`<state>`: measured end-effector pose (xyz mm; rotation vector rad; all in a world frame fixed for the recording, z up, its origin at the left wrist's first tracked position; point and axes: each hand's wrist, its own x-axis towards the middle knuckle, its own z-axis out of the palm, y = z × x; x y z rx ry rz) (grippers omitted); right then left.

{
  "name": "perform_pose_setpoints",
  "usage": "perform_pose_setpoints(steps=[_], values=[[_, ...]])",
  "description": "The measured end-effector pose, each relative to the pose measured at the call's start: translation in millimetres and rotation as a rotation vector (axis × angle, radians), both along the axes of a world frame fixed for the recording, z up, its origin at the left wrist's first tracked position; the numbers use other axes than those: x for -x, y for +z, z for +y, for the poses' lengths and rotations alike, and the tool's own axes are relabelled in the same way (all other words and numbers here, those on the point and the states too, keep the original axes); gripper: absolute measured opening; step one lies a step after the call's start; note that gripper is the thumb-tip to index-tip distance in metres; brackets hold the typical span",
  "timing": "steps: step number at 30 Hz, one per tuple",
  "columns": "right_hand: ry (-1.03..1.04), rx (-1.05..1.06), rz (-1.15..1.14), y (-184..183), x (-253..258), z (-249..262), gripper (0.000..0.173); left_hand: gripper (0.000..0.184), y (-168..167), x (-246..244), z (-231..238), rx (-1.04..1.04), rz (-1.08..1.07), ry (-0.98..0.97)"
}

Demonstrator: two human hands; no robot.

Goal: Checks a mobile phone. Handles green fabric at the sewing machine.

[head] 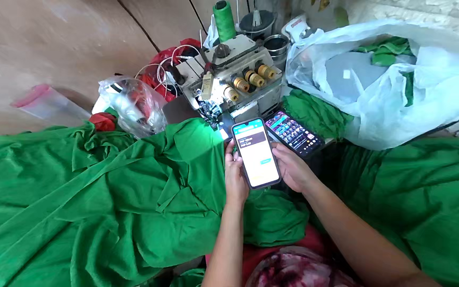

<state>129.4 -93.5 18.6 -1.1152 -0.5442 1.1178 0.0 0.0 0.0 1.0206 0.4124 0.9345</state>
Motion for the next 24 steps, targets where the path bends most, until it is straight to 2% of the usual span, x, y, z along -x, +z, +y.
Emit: perform_pose_setpoints(steps=[4,7,11,15,17,20,22,24], values=[[-0.035,-0.018,-0.009,-2.5,1.9,2.1,0.038,0.055,2.8,-0.6,-0.9,0.012,0.017,0.002],[-0.049,-0.022,-0.018,-4.6,2.4,3.8,0.038,0.058,7.6,2.8,-4.5,-0.035,0.127,0.012],[-0.054,-0.023,-0.013,-6.1,2.4,4.4,0.038,0.069,14.7,22.9,-19.8,-0.189,0.325,0.010],[-0.050,-0.014,-0.016,-7.7,0.9,4.4,0.038,0.074,16.4,65.7,-52.7,-0.392,0.343,-0.011],[-0.039,-0.008,-0.024,-7.8,-0.2,4.3,0.038,0.067,10.8,94.2,-72.8,-0.473,0.347,-0.096],[-0.026,0.008,-0.030,-7.2,-0.9,4.1,0.038,0.049,-7.2,133.8,-103.4,-0.464,0.352,-0.374],[-0.029,0.007,-0.036,-7.5,-0.9,3.9,0.038,0.048,-23.5,149.1,-127.0,-0.418,0.389,-0.526],[-0.030,0.011,-0.050,-7.9,-1.2,3.6,0.039,0.048,-35.6,155.8,-151.0,-0.458,0.531,-0.581]])
